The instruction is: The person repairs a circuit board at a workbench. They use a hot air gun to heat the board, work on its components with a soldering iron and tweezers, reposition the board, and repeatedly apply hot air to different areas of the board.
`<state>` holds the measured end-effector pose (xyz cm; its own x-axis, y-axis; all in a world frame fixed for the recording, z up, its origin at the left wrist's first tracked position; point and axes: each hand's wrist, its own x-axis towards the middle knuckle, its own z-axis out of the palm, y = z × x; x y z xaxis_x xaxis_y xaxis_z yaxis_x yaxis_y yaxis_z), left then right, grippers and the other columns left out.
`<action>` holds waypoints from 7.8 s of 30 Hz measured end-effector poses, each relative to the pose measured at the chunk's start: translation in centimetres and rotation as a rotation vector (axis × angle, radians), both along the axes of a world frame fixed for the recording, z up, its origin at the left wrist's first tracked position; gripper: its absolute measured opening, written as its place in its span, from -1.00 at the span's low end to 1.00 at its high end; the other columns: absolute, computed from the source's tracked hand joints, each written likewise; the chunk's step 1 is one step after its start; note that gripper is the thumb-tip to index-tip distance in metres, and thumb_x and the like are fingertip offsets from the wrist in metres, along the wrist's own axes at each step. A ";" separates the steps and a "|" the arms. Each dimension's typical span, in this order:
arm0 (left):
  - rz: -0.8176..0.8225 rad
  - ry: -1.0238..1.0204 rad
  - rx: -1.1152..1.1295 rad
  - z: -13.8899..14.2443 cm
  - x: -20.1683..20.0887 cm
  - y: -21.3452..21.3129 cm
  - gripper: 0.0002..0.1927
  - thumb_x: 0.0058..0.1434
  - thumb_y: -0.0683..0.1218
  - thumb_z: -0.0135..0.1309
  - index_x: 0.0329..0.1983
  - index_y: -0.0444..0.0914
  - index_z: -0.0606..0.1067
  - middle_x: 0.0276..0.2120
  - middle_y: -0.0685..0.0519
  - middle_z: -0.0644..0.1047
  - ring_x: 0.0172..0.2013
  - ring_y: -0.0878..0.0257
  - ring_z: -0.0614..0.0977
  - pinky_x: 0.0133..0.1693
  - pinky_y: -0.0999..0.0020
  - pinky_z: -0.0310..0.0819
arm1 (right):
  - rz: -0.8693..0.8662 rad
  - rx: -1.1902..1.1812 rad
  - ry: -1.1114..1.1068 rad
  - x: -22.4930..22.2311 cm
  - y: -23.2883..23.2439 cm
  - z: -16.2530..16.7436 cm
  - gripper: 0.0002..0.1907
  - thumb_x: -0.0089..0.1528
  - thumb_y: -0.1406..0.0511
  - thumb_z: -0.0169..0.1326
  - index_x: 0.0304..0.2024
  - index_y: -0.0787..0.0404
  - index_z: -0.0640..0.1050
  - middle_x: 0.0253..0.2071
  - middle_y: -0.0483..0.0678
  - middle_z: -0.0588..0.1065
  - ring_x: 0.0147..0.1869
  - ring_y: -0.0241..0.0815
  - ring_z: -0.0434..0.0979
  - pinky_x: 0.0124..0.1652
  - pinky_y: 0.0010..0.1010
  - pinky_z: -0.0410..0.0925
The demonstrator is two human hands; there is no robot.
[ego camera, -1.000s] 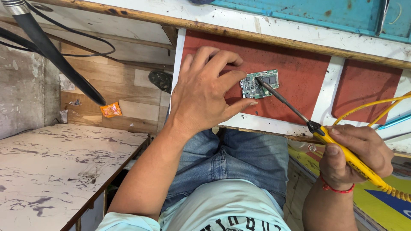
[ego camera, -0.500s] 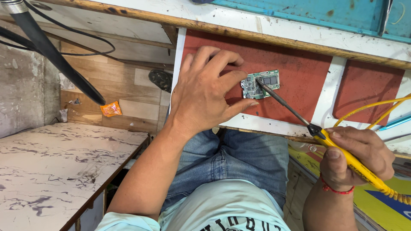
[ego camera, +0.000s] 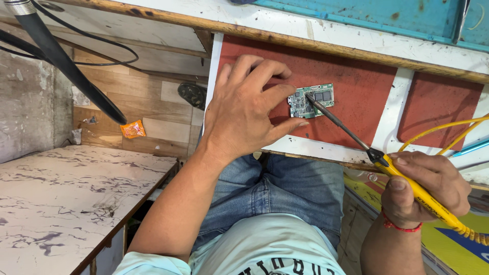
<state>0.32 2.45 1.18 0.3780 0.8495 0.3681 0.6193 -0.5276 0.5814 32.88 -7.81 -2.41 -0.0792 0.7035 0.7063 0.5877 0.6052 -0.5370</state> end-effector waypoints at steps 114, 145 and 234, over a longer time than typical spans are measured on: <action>-0.448 0.215 0.627 6.7 15.7 12.8 -0.90 0.13 -0.12 0.09 -0.38 -0.11 0.62 -0.20 0.08 0.53 -0.11 0.08 0.55 -0.18 0.12 0.44 | -0.027 -0.158 0.070 -1.3 0.0 3.9 -0.81 0.19 0.31 0.25 -0.28 0.33 0.56 -0.40 0.07 0.56 -0.35 -0.12 0.63 -0.29 -0.44 0.49; 0.149 -0.999 -0.037 1.0 2.2 -5.0 -0.86 0.60 -0.18 -0.02 0.14 -0.32 0.37 -0.01 -0.03 0.55 -0.07 0.35 0.59 0.04 0.47 0.55 | -0.036 -0.185 0.004 -1.3 -0.9 3.6 -0.82 0.24 0.32 0.30 -0.26 0.33 0.59 -0.38 0.05 0.55 -0.36 -0.11 0.62 -0.27 -0.44 0.45; 0.139 -0.736 -0.153 0.5 2.8 -3.8 -0.86 0.39 -0.16 0.17 -0.11 -0.36 0.60 -0.21 0.01 0.67 -0.23 0.36 0.68 -0.17 0.48 0.58 | -0.017 -0.250 0.049 -2.0 -0.1 5.2 -0.84 0.28 0.37 0.28 -0.26 0.33 0.56 -0.36 0.04 0.56 -0.38 -0.16 0.58 -0.33 -0.47 0.40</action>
